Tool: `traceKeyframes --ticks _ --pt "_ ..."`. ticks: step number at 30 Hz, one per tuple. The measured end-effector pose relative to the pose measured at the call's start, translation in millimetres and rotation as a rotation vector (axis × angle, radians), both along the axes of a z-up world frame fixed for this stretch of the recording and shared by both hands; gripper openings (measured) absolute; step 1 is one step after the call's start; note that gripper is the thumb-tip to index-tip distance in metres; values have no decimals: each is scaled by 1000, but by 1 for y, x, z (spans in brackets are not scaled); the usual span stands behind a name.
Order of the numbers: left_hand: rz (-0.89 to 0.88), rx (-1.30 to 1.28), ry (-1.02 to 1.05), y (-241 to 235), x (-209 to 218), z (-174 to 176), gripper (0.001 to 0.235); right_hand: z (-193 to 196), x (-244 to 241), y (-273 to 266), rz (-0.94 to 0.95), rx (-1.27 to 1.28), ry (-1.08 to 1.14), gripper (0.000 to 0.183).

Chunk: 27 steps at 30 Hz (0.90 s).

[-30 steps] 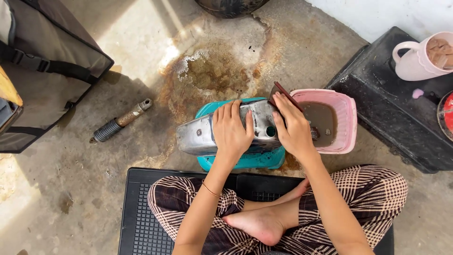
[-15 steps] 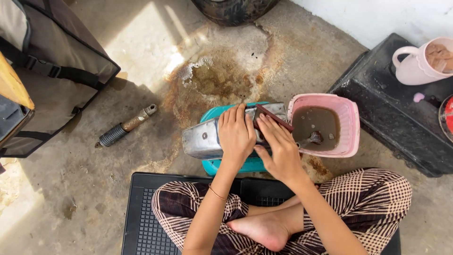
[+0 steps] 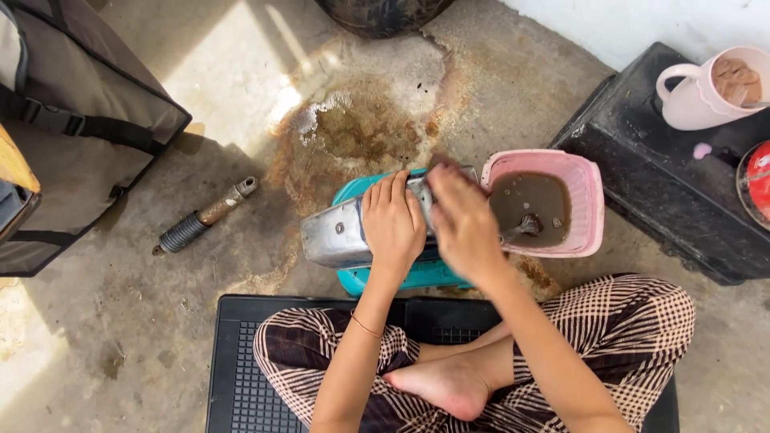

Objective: Sanding a chrome metal part using sandpaper and water to smooth the surface.

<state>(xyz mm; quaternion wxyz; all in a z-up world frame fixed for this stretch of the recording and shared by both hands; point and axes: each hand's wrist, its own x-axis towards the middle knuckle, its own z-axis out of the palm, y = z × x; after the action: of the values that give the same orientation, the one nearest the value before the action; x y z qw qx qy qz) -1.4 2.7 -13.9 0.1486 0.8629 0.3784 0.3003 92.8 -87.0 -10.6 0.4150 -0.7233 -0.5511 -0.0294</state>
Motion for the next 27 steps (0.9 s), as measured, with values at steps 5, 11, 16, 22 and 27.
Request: traceKeyframes --ticks 5,11,16,22,27 --pt "1 -23 -1 -2 -1 -6 36 -36 34 0 -20 -4 4 48" --pt "9 -10 9 4 4 -6 36 -11 16 -5 13 1 17 45" --pt "3 -63 7 0 3 -1 38 -5 16 -9 -85 -8 33 41" --pt "8 -54 3 -1 0 -4 37 -20 24 -14 -59 15 67 43" --pt "11 -40 15 1 2 -2 37 -21 0 -19 -26 29 -42 43"
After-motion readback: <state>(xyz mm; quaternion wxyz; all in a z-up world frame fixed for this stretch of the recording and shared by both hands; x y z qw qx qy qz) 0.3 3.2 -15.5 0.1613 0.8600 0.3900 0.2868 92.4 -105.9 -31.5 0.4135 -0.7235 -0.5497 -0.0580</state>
